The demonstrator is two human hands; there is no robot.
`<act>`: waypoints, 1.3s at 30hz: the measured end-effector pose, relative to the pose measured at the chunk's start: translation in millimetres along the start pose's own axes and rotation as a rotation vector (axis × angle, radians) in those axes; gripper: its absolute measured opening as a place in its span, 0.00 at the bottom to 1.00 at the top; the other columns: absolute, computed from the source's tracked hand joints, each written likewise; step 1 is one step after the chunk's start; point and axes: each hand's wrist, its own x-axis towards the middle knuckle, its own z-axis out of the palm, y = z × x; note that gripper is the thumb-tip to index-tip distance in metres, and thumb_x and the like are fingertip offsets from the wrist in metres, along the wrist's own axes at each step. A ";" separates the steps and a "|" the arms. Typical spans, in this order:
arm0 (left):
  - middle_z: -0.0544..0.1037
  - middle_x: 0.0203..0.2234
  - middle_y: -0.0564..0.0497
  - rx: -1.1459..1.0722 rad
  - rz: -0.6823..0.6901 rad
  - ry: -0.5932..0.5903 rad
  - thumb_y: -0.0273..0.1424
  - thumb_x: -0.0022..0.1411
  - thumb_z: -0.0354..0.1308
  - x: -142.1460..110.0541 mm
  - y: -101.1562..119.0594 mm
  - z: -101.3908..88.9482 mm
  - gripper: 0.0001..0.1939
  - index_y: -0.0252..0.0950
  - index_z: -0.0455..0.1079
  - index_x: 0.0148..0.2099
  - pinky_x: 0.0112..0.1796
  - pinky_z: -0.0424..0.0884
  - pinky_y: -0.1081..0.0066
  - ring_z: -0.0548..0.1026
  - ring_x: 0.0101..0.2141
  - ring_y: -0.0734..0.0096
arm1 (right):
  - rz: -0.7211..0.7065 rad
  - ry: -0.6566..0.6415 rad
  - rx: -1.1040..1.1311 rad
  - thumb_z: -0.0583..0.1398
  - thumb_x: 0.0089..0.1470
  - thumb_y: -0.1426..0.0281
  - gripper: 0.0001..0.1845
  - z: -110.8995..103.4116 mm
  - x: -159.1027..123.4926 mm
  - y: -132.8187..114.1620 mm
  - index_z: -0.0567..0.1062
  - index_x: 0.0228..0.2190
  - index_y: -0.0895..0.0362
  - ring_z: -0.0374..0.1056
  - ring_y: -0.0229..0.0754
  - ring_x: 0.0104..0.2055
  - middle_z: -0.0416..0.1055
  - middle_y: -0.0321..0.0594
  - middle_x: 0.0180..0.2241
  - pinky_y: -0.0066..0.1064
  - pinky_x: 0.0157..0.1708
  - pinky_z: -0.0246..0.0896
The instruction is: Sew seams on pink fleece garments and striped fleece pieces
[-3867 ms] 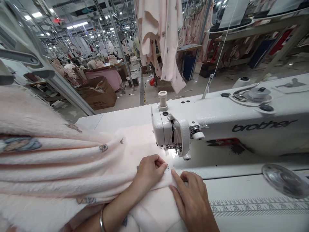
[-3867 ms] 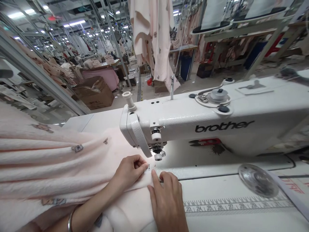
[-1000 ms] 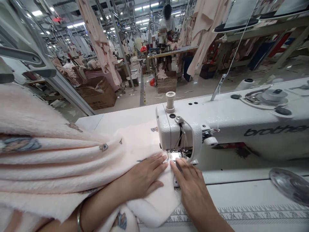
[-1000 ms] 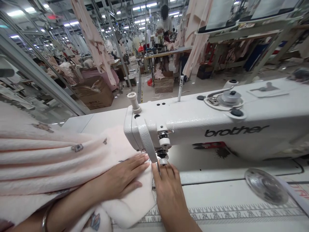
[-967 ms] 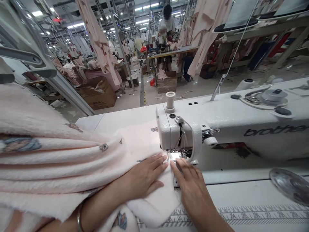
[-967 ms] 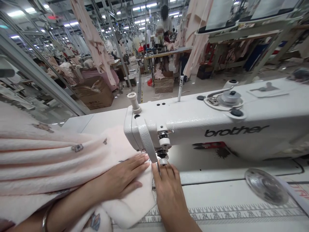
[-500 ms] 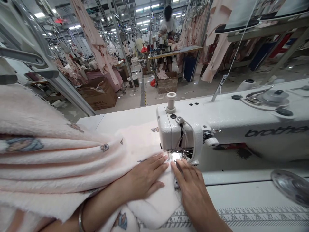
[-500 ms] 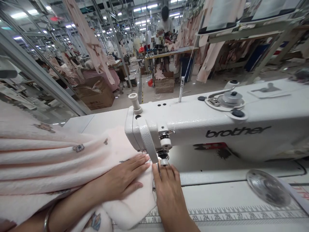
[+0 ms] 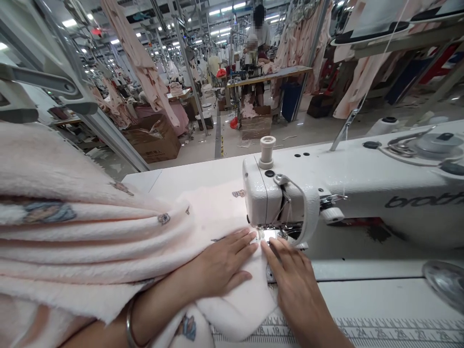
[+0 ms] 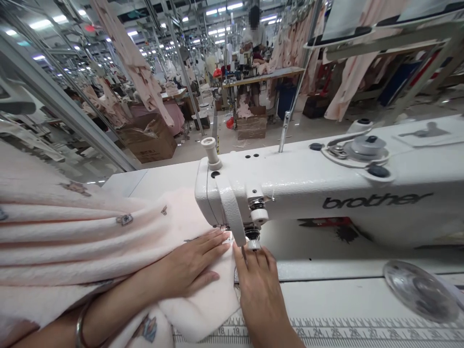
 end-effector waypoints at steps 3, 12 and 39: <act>0.53 0.62 0.34 -0.001 0.003 -0.003 0.36 0.64 0.48 0.2 -0.2 0.1 0.28 0.25 0.52 0.62 0.62 0.50 0.57 0.46 0.63 0.55 | 0.001 -0.007 0.002 0.44 0.47 0.89 0.31 1.3 -1.0 0.7 0.67 0.50 0.61 0.54 0.49 0.57 0.64 0.48 0.51 0.45 0.52 0.52; 0.56 0.61 0.34 0.019 0.009 0.035 0.36 0.64 0.49 0.8 -2.3 2.2 0.26 0.25 0.55 0.60 0.61 0.53 0.56 0.49 0.62 0.54 | -0.009 -0.050 -0.044 0.43 0.46 0.91 0.34 -1.3 -3.0 2.0 0.65 0.52 0.59 0.57 0.49 0.53 0.62 0.48 0.51 0.46 0.50 0.57; 0.60 0.58 0.36 0.022 -0.260 0.193 0.37 0.61 0.53 -4.9 -18.3 -2.0 0.31 0.31 0.51 0.62 0.55 0.64 0.57 0.61 0.57 0.55 | -0.091 0.063 -0.106 0.48 0.60 0.72 0.22 6.9 -8.8 -50.3 0.64 0.52 0.71 0.55 0.57 0.58 0.62 0.60 0.53 0.49 0.51 0.59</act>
